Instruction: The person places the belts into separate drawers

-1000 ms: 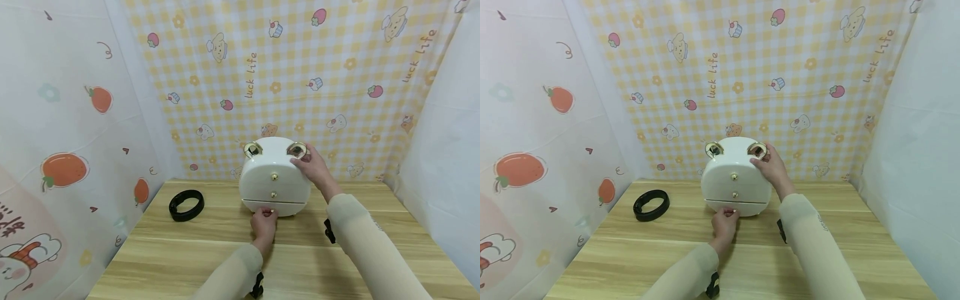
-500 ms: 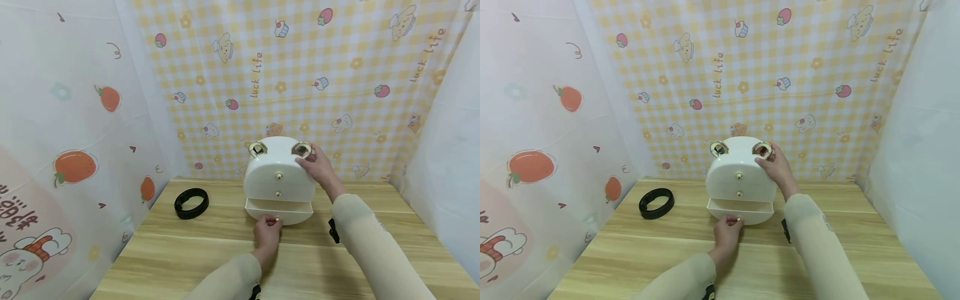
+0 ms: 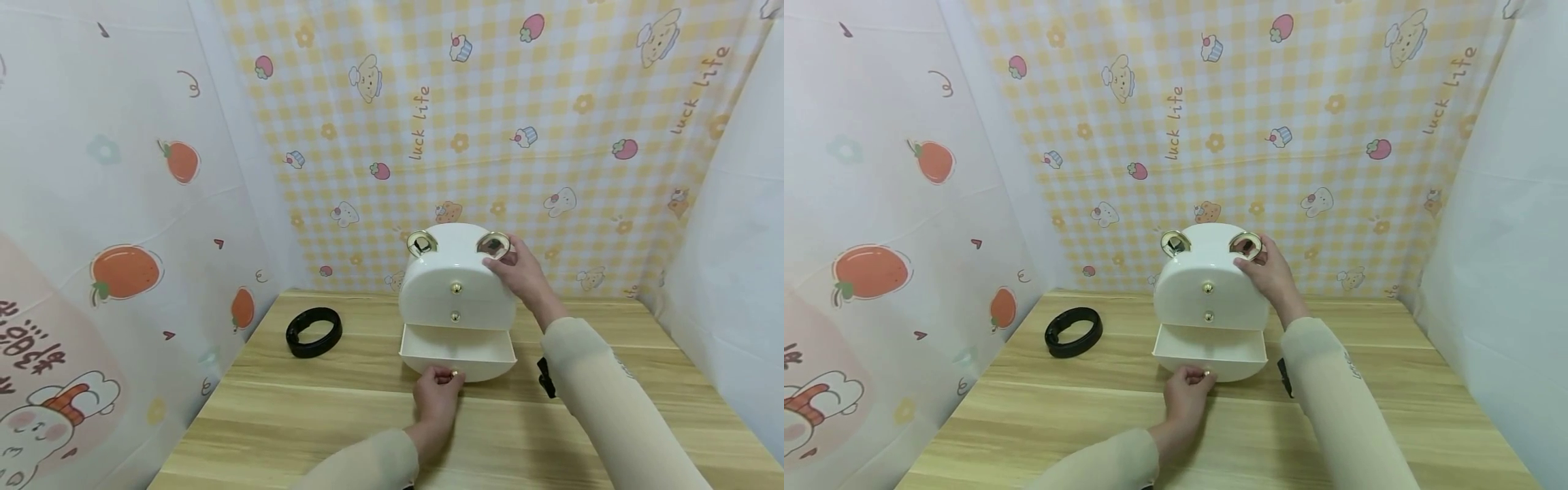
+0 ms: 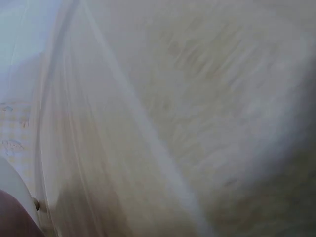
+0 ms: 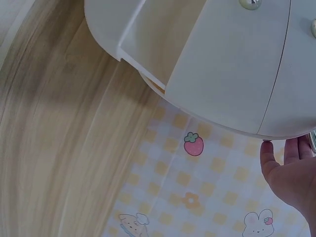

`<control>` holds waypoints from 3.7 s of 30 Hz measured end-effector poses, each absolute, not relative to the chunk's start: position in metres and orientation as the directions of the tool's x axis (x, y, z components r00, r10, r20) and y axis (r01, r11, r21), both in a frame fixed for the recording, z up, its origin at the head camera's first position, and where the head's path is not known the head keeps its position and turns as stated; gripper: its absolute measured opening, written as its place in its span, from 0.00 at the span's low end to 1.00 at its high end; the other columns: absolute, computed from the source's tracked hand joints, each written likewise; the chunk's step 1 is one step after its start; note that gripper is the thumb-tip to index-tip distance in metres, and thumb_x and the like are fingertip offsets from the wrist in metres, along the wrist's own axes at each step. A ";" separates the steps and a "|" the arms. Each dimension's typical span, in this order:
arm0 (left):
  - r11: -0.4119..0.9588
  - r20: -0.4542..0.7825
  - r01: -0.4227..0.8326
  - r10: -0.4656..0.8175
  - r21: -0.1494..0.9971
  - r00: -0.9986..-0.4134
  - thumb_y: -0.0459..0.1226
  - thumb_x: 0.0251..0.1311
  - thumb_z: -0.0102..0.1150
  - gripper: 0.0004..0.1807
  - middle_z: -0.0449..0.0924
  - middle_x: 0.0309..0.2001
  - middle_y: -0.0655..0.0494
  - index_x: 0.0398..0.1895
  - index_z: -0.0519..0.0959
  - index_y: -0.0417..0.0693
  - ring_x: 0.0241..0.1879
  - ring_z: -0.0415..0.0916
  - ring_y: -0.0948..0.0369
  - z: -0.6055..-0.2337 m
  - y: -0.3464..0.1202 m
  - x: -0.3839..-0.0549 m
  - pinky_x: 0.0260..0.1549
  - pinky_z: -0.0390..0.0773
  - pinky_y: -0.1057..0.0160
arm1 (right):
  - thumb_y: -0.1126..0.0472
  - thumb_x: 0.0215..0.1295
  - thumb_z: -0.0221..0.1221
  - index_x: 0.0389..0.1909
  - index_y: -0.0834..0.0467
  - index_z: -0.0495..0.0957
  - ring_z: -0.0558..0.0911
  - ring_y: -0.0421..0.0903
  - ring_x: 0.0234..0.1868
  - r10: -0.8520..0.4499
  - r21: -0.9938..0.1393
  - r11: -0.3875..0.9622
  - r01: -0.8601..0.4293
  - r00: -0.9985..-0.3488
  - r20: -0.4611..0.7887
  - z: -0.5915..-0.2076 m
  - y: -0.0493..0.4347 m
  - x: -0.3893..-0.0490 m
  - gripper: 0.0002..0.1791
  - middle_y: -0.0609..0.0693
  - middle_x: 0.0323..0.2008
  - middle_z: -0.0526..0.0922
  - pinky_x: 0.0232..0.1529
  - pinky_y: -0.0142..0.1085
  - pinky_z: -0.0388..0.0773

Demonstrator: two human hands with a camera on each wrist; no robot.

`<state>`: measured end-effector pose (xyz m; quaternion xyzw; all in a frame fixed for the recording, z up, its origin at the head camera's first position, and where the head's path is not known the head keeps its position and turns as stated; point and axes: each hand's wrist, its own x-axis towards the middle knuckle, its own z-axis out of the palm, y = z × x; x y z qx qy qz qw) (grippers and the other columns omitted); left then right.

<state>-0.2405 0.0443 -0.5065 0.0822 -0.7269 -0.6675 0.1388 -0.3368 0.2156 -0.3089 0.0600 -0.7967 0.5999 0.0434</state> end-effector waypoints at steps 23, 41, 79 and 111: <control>0.076 0.022 0.003 -0.257 0.997 -0.966 0.37 0.48 0.76 0.13 0.80 0.27 0.61 0.29 0.78 0.45 0.28 0.75 0.65 -0.504 0.032 -0.203 0.29 0.76 0.69 | 0.59 0.70 0.60 0.78 0.55 0.46 0.69 0.60 0.67 -0.038 -0.942 0.289 -0.167 -0.986 0.163 -0.320 0.219 -0.341 0.43 0.64 0.69 0.67 0.66 0.52 0.65; 0.059 -0.025 -0.040 -0.240 0.997 -0.971 0.35 0.47 0.76 0.12 0.80 0.26 0.61 0.28 0.79 0.44 0.27 0.75 0.65 -0.503 0.030 -0.183 0.26 0.74 0.69 | 0.56 0.70 0.61 0.77 0.56 0.49 0.70 0.59 0.67 -0.023 -0.939 0.301 -0.169 -0.985 0.170 -0.323 0.220 -0.344 0.42 0.63 0.68 0.68 0.64 0.49 0.68; 0.028 0.100 0.098 -0.097 0.995 -0.990 0.32 0.51 0.73 0.13 0.82 0.30 0.55 0.35 0.79 0.38 0.30 0.78 0.64 -0.474 -0.003 -0.174 0.29 0.77 0.70 | 0.59 0.72 0.59 0.77 0.59 0.47 0.71 0.59 0.65 -0.046 -0.937 0.291 -0.195 -0.981 0.190 -0.323 0.221 -0.340 0.41 0.65 0.67 0.69 0.62 0.48 0.69; 0.150 0.208 0.185 -0.155 0.971 -0.966 0.39 0.59 0.70 0.21 0.81 0.44 0.49 0.51 0.75 0.38 0.45 0.77 0.55 -0.398 -0.081 -0.245 0.47 0.79 0.59 | 0.59 0.72 0.59 0.78 0.59 0.46 0.69 0.59 0.68 -0.048 -0.940 0.280 -0.196 -0.981 0.190 -0.325 0.222 -0.342 0.42 0.64 0.68 0.68 0.66 0.49 0.65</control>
